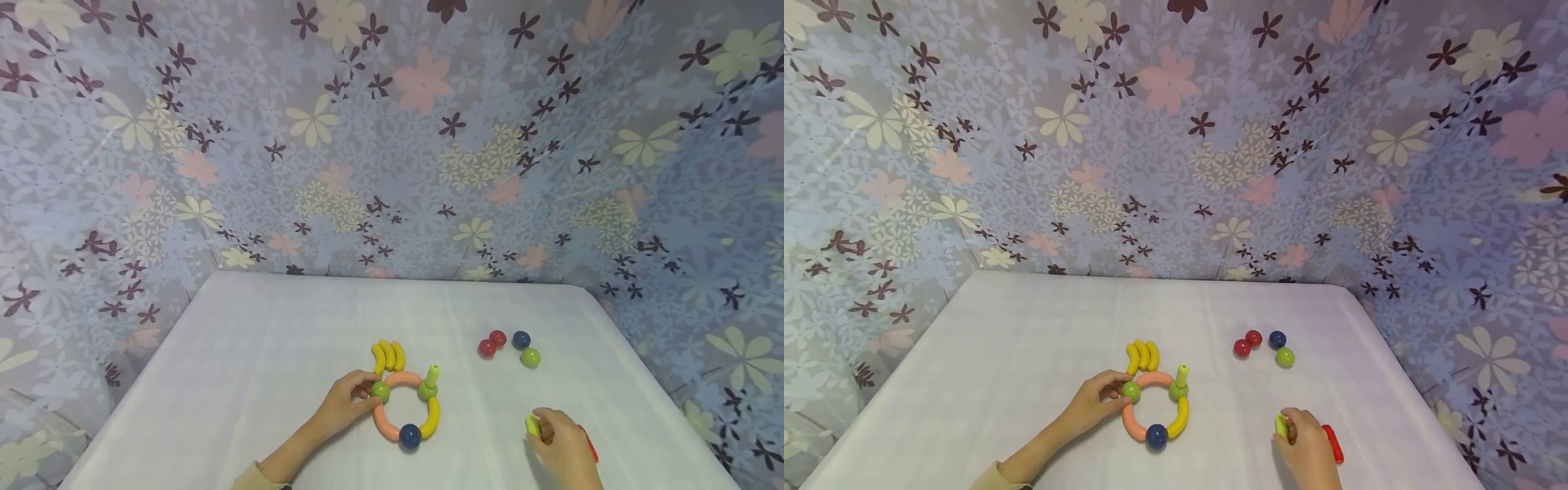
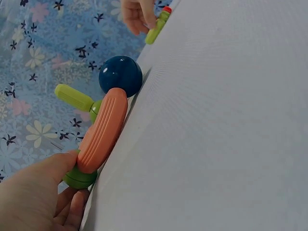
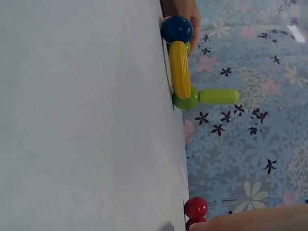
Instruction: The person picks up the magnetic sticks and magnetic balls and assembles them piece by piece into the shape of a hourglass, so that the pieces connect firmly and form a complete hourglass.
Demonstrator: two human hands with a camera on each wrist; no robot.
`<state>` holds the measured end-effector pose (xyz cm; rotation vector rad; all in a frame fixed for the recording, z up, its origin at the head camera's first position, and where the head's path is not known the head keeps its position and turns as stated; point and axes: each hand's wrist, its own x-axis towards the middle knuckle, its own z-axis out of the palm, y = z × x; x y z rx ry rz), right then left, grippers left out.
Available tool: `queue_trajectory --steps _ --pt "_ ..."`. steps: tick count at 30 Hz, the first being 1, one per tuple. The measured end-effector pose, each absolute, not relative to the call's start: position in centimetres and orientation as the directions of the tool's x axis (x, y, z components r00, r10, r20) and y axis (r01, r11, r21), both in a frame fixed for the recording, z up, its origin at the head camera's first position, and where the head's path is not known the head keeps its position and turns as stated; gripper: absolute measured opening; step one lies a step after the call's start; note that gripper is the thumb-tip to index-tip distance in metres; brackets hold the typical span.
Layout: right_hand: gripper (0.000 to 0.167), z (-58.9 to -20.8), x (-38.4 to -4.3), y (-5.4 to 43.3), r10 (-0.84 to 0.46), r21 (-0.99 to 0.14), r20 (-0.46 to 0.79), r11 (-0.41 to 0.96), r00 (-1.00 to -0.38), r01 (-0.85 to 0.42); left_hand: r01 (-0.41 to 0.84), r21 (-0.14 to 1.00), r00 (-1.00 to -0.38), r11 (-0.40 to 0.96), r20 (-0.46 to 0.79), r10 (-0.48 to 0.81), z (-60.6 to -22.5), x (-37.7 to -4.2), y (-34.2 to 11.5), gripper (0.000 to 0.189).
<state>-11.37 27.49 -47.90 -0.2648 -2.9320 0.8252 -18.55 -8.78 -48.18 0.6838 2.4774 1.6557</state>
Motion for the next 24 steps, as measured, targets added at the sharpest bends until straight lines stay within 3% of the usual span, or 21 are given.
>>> queue_trajectory --steps 11,17,24 --pt "0.042 -48.1 -12.4 26.3 0.161 -0.531 -0.044 0.832 -0.986 0.159 0.29 0.898 -0.907 0.331 0.148 0.394 -50.9 -19.7 -8.6 0.037" --pt "0.04 -47.7 -12.5 24.9 0.255 -0.719 0.049 0.68 -0.966 0.143 0.3 0.905 -0.899 0.303 0.161 0.408 -52.2 -20.5 -9.0 0.038" --pt "0.042 -47.0 -12.3 20.7 0.2 -0.884 0.131 0.467 -0.971 -0.023 0.33 0.894 -0.884 0.302 0.181 0.431 -52.1 -20.4 -9.1 0.035"
